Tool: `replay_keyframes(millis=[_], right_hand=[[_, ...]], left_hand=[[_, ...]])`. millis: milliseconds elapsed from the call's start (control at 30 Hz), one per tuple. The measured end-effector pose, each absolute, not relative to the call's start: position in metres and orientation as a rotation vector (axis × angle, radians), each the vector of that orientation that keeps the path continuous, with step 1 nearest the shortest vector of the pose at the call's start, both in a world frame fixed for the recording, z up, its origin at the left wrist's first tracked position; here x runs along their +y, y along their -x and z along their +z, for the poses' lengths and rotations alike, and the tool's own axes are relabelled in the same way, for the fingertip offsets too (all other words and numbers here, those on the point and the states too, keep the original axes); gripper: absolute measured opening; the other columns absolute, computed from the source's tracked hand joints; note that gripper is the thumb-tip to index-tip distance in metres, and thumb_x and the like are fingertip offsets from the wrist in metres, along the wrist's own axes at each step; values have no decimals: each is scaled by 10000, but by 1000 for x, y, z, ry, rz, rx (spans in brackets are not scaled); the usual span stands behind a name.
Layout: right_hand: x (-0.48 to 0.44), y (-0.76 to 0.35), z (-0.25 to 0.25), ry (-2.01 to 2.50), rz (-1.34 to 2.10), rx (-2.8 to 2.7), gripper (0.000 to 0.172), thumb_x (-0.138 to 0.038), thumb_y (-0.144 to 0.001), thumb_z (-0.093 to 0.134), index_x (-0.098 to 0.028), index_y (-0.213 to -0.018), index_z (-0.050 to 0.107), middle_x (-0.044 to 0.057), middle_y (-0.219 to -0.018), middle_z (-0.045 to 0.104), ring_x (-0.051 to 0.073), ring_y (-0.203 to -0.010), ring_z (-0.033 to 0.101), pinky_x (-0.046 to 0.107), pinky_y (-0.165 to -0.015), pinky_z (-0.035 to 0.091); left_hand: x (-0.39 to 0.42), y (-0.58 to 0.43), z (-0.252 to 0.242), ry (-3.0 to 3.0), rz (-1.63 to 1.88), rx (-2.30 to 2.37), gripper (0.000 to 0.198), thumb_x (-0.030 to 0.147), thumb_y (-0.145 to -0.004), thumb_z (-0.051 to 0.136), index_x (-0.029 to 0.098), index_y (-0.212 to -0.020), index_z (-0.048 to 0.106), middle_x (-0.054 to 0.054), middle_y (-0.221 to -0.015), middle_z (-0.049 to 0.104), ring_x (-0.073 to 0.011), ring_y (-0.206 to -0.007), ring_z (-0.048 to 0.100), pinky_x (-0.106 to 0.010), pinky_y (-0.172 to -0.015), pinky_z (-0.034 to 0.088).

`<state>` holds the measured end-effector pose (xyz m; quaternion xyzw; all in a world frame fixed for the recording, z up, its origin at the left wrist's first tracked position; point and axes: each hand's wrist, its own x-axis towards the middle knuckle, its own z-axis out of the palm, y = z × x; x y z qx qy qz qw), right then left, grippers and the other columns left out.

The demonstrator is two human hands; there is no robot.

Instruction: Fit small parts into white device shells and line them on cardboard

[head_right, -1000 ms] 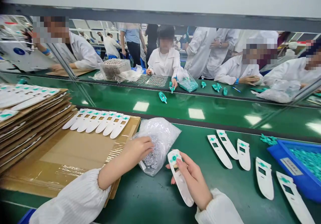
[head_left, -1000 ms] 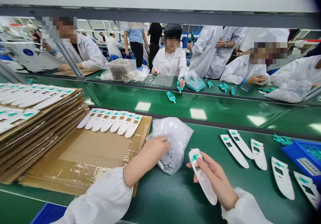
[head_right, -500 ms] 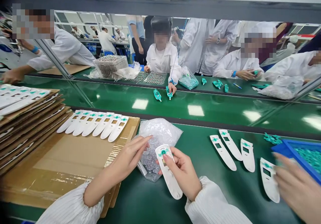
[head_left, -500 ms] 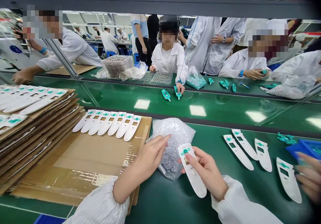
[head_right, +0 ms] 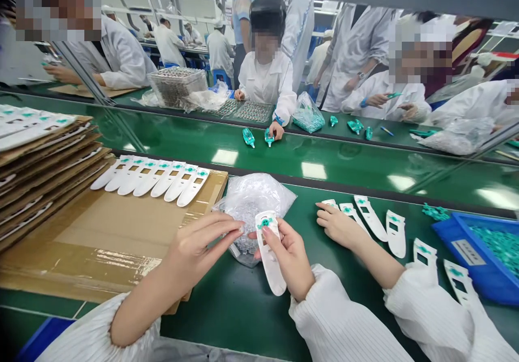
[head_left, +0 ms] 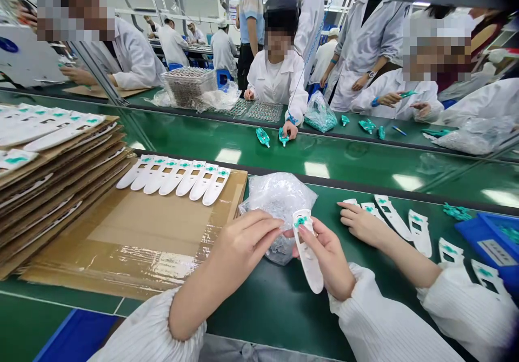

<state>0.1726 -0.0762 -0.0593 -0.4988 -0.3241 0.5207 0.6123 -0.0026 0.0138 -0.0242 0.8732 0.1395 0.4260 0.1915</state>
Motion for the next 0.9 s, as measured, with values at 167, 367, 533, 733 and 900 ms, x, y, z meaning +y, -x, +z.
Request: replay_keyframes(millis=[167,367,533,733,900], right_hand=[[-85,-166,-48,1095,1081,-746,457,-588,-929,632,-208,-1182,633,58,-956,748,67,-461,487,229,-477,408],[-79,-168,-51,1145,1046,-738,431,-582,-910,673,-193,-1095,662,-6,-702,664,78,-468,483,212,-467,392],[-68,-168,-64,1182,1127,-712,372,-531,-855,761,-176,-918,668,-33,-607,580,94,-505,512,200,-477,396],[-58,-166,-78,1187,1114,-687,427,-553,-806,794,-160,-928,681,-23,-690,591,97,-568,511,203,-513,425],[-55,-170,-86,1173,1108,-690,450,-573,-792,796,-158,-916,676,-17,-705,607,99,-594,503,207,-548,440]], left_hand=[[7,-5,-15,-2694,1167,395,142,82,-1003,521,119,-1020,657,-67,-927,710,-183,-828,692,-318,-735,588],[13,-12,-14,-2959,1112,432,185,49,-994,477,93,-1008,657,-79,-880,707,-210,-766,675,-324,-644,556],[22,-16,-21,-3152,880,494,250,31,-984,421,121,-890,635,-73,-821,670,-221,-684,621,-339,-579,501],[25,-26,-39,-3108,735,576,230,17,-948,450,151,-835,601,-57,-765,637,-225,-636,614,-329,-539,486],[17,-25,-44,-2940,638,583,194,35,-903,536,140,-1046,616,-60,-926,672,-205,-773,678,-300,-654,571]])
